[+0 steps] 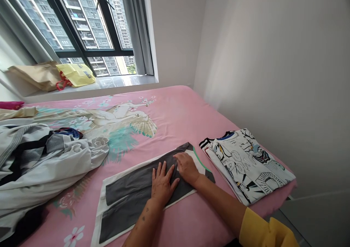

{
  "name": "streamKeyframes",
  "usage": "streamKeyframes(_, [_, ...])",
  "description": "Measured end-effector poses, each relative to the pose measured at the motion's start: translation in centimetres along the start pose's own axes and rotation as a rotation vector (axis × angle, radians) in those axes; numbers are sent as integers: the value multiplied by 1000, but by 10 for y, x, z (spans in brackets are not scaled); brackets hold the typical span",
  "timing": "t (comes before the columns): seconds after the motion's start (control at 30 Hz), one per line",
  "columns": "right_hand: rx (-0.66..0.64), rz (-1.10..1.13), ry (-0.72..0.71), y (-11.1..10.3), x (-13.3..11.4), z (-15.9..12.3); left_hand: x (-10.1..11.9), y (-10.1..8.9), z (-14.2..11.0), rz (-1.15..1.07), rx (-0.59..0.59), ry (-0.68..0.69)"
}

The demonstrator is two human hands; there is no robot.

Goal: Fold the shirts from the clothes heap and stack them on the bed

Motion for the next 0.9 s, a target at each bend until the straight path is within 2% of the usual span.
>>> streamKeyframes(0.1, [-33,71,255,-20,52,12,3,-3,-3,0,22,6])
streamKeyframes(0.2, [-148,108,328,-28,82,32,8,-3,0,-19,37,28])
streamKeyframes(0.4, [-476,176,425,-3,105,56,5,-2,7,-84,69,25])
streamKeyframes(0.53, [-500,116,452,-5,111,63,5,-8,4,-125,65,71])
streamKeyframes(0.67, [-341,-38,456,-27,104,65,9,-6,-3,-132,-17,116])
streamKeyframes(0.77, [-200,-123,402,-38,76,56,-4,-13,-9,-141,23,81])
streamKeyframes(0.83, [-170,-134,286,-32,46,48,-25,-17,-13,-119,47,8])
streamKeyframes(0.9, [-218,-161,88,-17,15,42,-50,-18,-18,-69,12,-91])
Point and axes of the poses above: each hand's wrist, its own z-axis towards the middle knuckle, its own y-axis out of the palm, x = y × z, the point moved 9 cm from there along z, towards the middle knuckle, and after that the axes turned 11 degrees about -x, right-handed, at the moved point
